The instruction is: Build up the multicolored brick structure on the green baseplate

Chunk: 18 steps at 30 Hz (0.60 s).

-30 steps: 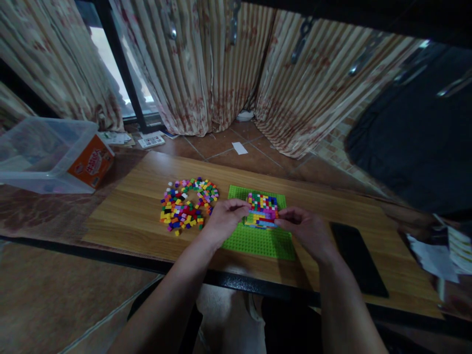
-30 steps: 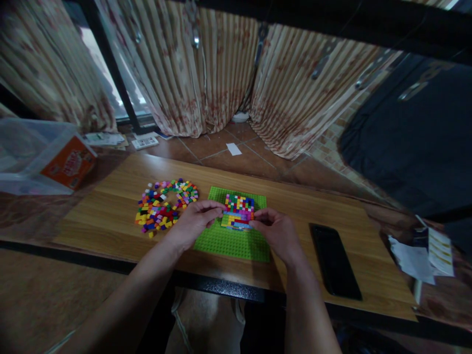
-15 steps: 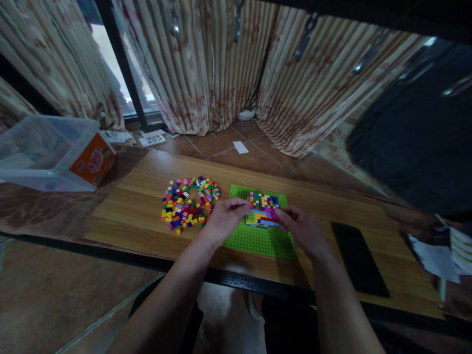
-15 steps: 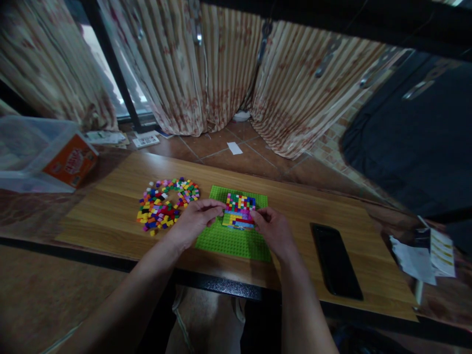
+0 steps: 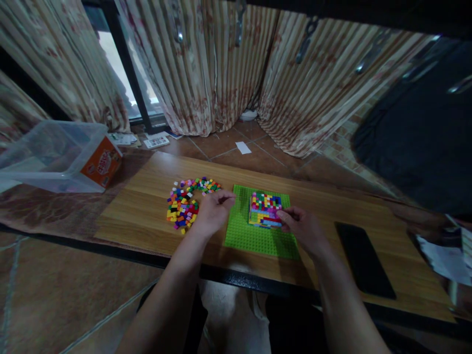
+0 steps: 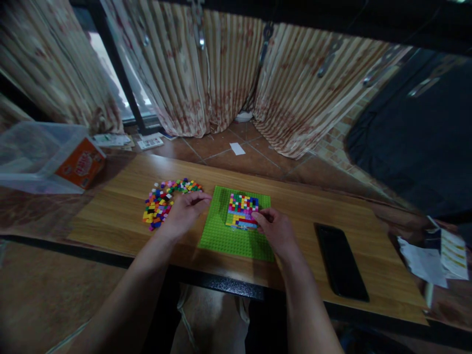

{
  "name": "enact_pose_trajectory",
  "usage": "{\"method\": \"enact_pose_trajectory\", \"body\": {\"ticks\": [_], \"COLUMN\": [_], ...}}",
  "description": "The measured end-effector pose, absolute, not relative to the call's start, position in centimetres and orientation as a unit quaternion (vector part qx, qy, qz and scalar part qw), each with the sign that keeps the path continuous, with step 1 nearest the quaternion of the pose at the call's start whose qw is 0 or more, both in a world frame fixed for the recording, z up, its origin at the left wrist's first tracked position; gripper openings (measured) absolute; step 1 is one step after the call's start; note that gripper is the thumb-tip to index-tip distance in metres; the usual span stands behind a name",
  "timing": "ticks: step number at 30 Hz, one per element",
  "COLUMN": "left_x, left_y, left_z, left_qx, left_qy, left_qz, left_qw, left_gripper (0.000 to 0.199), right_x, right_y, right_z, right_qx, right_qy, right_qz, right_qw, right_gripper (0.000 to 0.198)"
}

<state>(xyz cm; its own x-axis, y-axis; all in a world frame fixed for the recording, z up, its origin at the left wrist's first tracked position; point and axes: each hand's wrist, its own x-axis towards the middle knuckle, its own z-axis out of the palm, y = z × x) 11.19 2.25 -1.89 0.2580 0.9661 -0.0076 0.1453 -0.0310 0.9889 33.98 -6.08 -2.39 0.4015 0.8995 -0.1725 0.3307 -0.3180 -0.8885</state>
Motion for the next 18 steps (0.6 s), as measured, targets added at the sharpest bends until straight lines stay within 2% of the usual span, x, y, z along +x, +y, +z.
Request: {"method": "enact_pose_trajectory", "body": {"ticks": [3, 10, 15, 18], "left_x": [8.5, 5.9, 7.5, 8.3], "left_y": [3.7, 3.6, 2.6, 2.4], "left_z": [-2.3, -2.6, -1.8, -1.7], "left_qx": [0.630, 0.747, 0.797, 0.817], "left_qy": [0.518, 0.543, 0.543, 0.524], "left_qz": [0.375, 0.239, 0.178, 0.169], "left_qw": [0.441, 0.300, 0.195, 0.169], "left_gripper": [0.020, 0.019, 0.025, 0.029], "right_x": [34.1, 34.8, 35.1, 34.9], "right_y": [-6.0, -6.3, -6.4, -6.2], "right_z": [-2.8, -2.8, -2.2, -2.0], "right_qx": [-0.731, -0.741, -0.742, -0.740], "right_qy": [-0.425, -0.451, -0.440, -0.445], "right_qz": [0.346, 0.325, 0.287, 0.261], "right_qw": [0.406, 0.377, 0.417, 0.433], "right_gripper": [0.032, 0.042, 0.050, 0.050]}}
